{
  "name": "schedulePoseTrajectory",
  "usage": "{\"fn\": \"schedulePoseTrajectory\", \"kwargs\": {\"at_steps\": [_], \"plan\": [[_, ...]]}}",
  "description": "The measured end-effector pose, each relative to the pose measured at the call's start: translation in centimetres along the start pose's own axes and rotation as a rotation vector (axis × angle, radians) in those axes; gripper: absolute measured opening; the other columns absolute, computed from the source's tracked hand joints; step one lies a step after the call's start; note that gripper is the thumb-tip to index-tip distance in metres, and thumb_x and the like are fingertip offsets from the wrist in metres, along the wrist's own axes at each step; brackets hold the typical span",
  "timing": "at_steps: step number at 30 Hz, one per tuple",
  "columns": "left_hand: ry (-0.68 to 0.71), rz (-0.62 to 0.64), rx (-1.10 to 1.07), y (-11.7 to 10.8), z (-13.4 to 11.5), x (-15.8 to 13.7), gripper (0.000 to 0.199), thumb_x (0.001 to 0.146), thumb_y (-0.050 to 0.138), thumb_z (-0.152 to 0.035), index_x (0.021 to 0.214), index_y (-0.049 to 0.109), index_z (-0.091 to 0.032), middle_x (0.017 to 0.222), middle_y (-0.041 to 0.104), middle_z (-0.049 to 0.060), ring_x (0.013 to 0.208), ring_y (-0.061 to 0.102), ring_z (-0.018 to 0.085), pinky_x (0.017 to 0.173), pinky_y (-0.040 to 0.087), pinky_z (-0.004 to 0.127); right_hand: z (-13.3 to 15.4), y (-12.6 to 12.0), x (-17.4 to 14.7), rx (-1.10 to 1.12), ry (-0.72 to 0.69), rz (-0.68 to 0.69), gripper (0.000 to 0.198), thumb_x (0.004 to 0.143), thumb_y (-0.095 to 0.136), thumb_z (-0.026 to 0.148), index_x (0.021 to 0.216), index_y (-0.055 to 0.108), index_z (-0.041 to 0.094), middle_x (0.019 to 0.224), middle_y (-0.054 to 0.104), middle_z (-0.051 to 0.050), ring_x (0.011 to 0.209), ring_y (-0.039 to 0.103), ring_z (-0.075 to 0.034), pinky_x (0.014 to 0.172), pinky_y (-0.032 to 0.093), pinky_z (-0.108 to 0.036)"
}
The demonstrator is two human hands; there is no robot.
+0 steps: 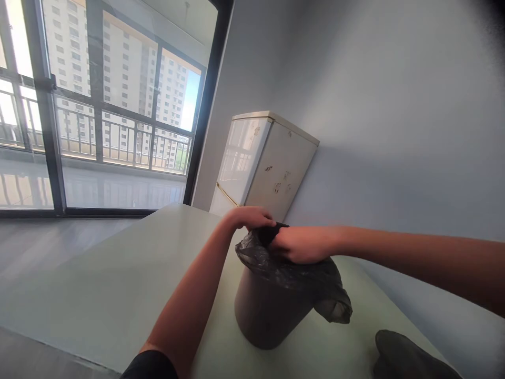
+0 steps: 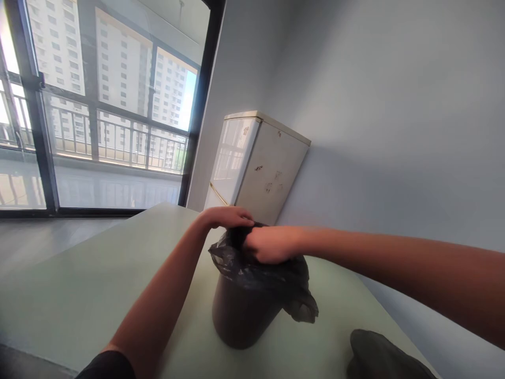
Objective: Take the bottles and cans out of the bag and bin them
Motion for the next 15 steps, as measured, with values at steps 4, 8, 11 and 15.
{"fn": "schedulePoseTrajectory", "kwargs": {"at_steps": [4,8,11,15], "plan": [[0.049,0.021,-0.051,0.4,-0.2,0.3,0.027,0.082,0.062,-0.039,0.092,0.075,-0.018,0.085,0.073,0.003,0.077,0.061,0.019,0.065,0.045,0.025,4.9,-2.7,-5.4,-0.138,-0.262,-0.226,0.030,0.102,0.042,0.025,0.120,0.066,0.023,0.121,0.073,-0.008,0.106,0.069,-0.024,0.093,0.057,-0.042],[0.069,-0.015,-0.047,0.5,0.0,0.9,0.029,0.083,0.064,-0.043,0.093,0.076,-0.018,0.086,0.075,0.002,0.081,0.062,0.019,0.071,0.047,0.024,9.0,0.4,-9.9,-0.467,-0.581,-0.189,0.045,0.098,0.056,0.038,0.141,0.060,0.025,0.153,0.055,-0.008,0.141,0.052,-0.032,0.117,0.045,-0.053],[0.060,-0.013,-0.051,0.5,0.2,1.0,0.032,0.084,0.064,-0.045,0.095,0.076,-0.018,0.090,0.076,0.003,0.084,0.063,0.020,0.073,0.047,0.025,8.6,3.1,-10.7,-0.617,-0.596,-0.220,0.045,0.097,0.057,0.030,0.142,0.061,0.023,0.152,0.057,-0.006,0.145,0.048,-0.029,0.117,0.048,-0.050],[0.064,0.008,-0.030,0.6,0.1,0.9,0.034,0.087,0.061,-0.047,0.094,0.077,-0.017,0.088,0.075,0.003,0.082,0.063,0.020,0.072,0.046,0.026,6.3,5.7,-10.4,-0.794,-0.599,-0.237,0.052,0.093,0.047,0.014,0.145,0.057,0.014,0.157,0.050,-0.008,0.152,0.038,-0.025,0.115,0.051,-0.048]]}}
Point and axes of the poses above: each hand's wrist, its own x-axis towards the middle knuckle, its own y-axis out of the palm, z = x × y, the point moved 5 cm from there along x, towards the middle knuckle
